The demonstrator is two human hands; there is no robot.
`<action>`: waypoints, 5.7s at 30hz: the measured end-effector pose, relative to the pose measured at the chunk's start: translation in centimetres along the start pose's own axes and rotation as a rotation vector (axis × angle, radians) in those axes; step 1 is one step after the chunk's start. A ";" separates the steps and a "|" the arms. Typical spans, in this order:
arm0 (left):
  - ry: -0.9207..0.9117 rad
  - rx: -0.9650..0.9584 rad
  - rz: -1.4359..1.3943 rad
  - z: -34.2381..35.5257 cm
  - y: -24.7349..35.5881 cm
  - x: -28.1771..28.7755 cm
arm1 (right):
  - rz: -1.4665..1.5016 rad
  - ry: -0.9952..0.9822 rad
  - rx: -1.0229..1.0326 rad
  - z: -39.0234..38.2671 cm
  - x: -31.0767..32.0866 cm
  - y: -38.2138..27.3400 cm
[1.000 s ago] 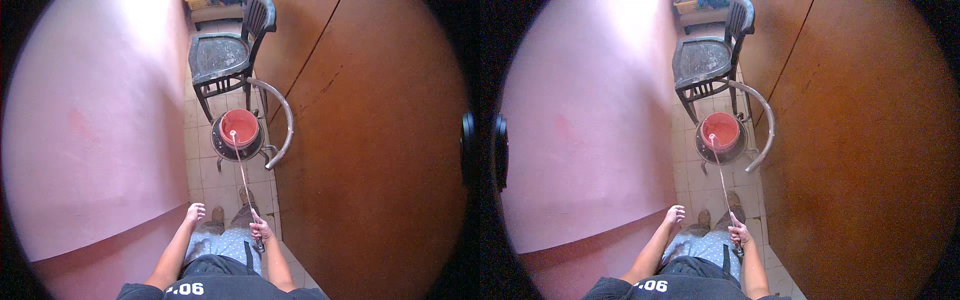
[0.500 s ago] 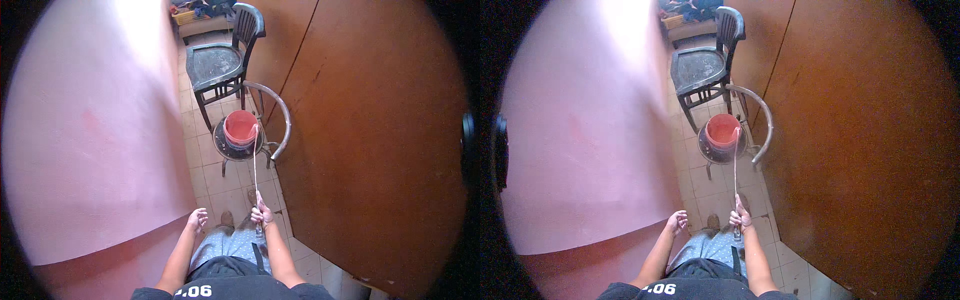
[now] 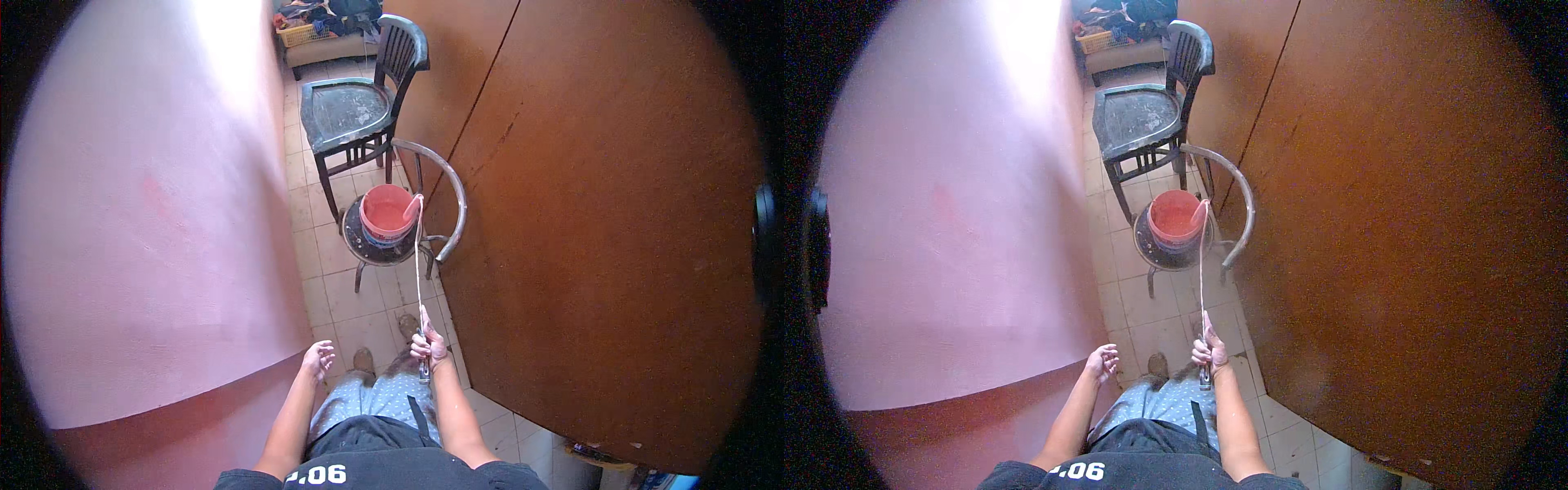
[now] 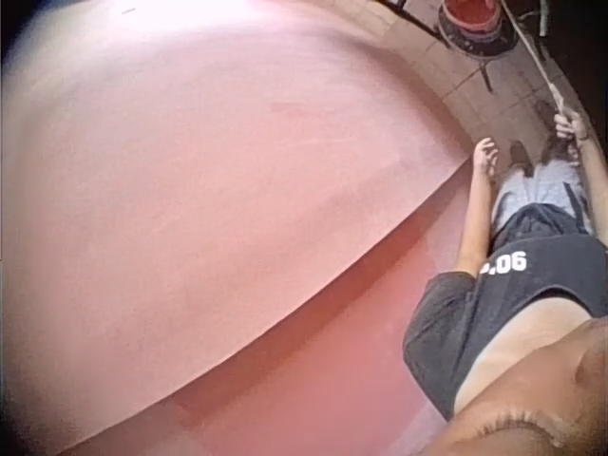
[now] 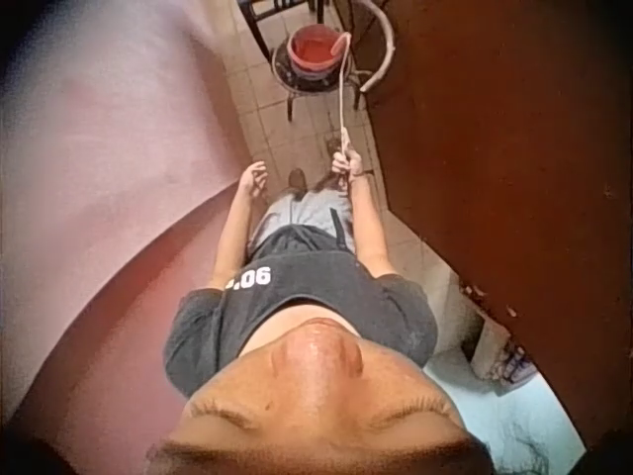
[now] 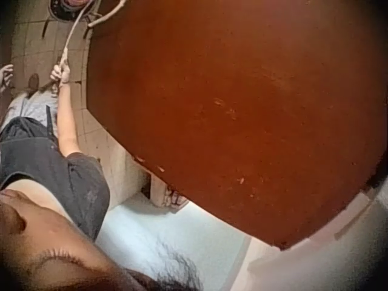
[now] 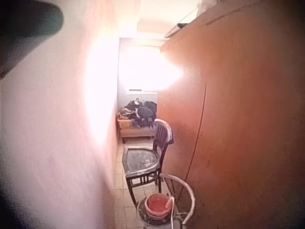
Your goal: Apply pink paint to an interior wall using a roller.
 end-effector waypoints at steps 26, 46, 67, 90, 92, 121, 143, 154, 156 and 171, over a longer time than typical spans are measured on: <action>0.041 -0.035 0.043 0.0 0.3 1.2 | 0.119 -0.134 -0.033 3.4 -2.2 -1.0; 0.053 -0.007 -0.026 -1.7 -0.1 0.6 | -0.057 -0.050 -0.041 1.0 -4.0 -2.3; 0.098 -0.012 -0.198 -2.0 -0.1 5.4 | -0.320 0.094 -0.036 -0.4 -7.9 -4.3; 0.148 0.007 -0.014 1.6 -2.2 5.3 | -0.574 0.446 0.061 -2.3 6.5 0.3; 0.187 0.046 0.051 2.3 -4.1 6.1 | -0.531 0.437 0.057 -0.8 8.9 1.3; 0.050 0.211 -0.091 4.2 -14.2 -4.2 | -0.452 0.418 0.082 -1.1 16.8 2.6; 0.063 0.235 -0.083 3.9 -15.4 -3.5 | -0.445 0.383 0.119 1.5 14.1 4.5; -0.003 0.258 -0.188 4.7 -15.5 -3.4 | -0.453 0.397 0.090 1.8 14.7 5.8; 0.013 0.252 -0.166 4.8 -15.4 -3.2 | -0.454 0.399 0.087 1.5 14.2 5.9; 0.014 0.264 -0.217 4.8 -14.7 -3.4 | -0.438 0.322 0.033 1.3 10.0 7.3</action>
Point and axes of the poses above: each hand's wrist, its own z-axis towards the middle knuckle, its own x-axis out of the back of the hand, y = z × x, the point moved 10 cm from there along z, towards the middle knuckle, and after that the axes turned 10 degrees about y, right-handed, at the moved point
